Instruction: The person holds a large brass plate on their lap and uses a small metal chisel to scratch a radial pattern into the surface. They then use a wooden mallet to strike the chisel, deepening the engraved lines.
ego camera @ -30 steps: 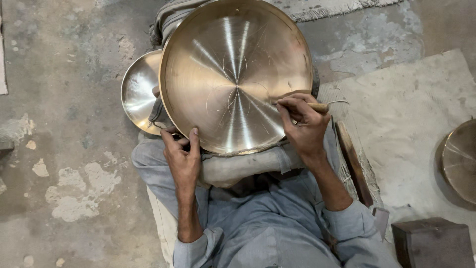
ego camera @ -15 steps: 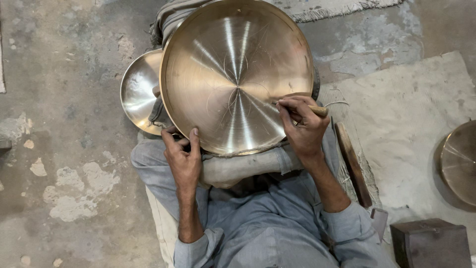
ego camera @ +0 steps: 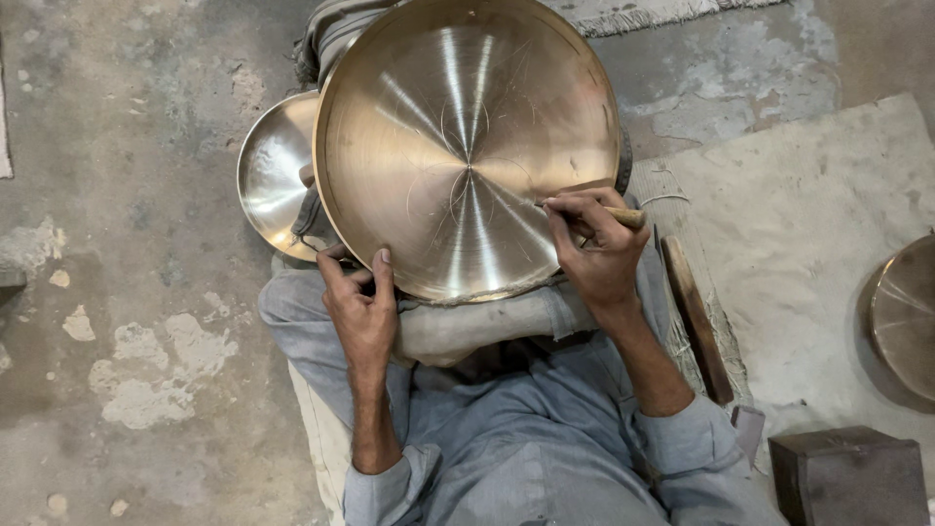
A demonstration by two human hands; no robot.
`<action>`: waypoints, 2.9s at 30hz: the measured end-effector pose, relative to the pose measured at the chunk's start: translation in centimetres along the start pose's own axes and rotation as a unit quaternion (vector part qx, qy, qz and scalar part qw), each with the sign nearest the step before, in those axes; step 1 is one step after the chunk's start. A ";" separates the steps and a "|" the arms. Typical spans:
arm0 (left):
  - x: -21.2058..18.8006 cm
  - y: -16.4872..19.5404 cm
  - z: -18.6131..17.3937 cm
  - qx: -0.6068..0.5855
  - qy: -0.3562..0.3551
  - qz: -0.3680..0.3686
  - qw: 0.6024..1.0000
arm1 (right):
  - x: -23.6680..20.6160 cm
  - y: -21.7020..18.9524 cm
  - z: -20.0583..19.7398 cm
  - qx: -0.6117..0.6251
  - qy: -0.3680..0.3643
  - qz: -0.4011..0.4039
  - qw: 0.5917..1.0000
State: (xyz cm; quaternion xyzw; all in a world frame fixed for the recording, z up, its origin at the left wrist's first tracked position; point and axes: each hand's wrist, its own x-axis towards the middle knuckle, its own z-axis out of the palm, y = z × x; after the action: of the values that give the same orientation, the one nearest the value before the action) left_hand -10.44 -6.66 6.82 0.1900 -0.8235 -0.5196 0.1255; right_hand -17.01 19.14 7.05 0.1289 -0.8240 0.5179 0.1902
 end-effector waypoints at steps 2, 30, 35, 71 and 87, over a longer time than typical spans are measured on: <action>0.1 0.0 0.0 0.005 0.000 -0.001 1.000 | -0.1 0.2 0.0 0.000 -0.004 0.000 1.000; 0.1 -0.4 0.2 0.007 -0.001 0.012 1.000 | 0.3 -0.1 -0.2 0.002 0.002 -0.007 1.000; 0.1 -0.5 0.3 0.003 0.002 0.010 1.000 | 0.2 0.3 -0.1 -0.012 0.004 -0.007 1.000; 0.2 -0.1 0.4 -0.002 -0.007 0.004 1.000 | -0.7 1.8 -0.8 -0.027 -0.063 -0.042 0.997; 0.0 -0.5 0.3 -0.010 -0.001 0.047 0.999 | -0.4 0.8 -1.1 -0.039 -0.089 -0.026 0.995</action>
State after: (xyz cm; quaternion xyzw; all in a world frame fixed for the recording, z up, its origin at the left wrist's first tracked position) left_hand -10.46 -6.59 6.20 0.1491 -0.8264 -0.5214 0.1515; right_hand -16.74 20.49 6.63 0.1882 -0.8536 0.4668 0.1344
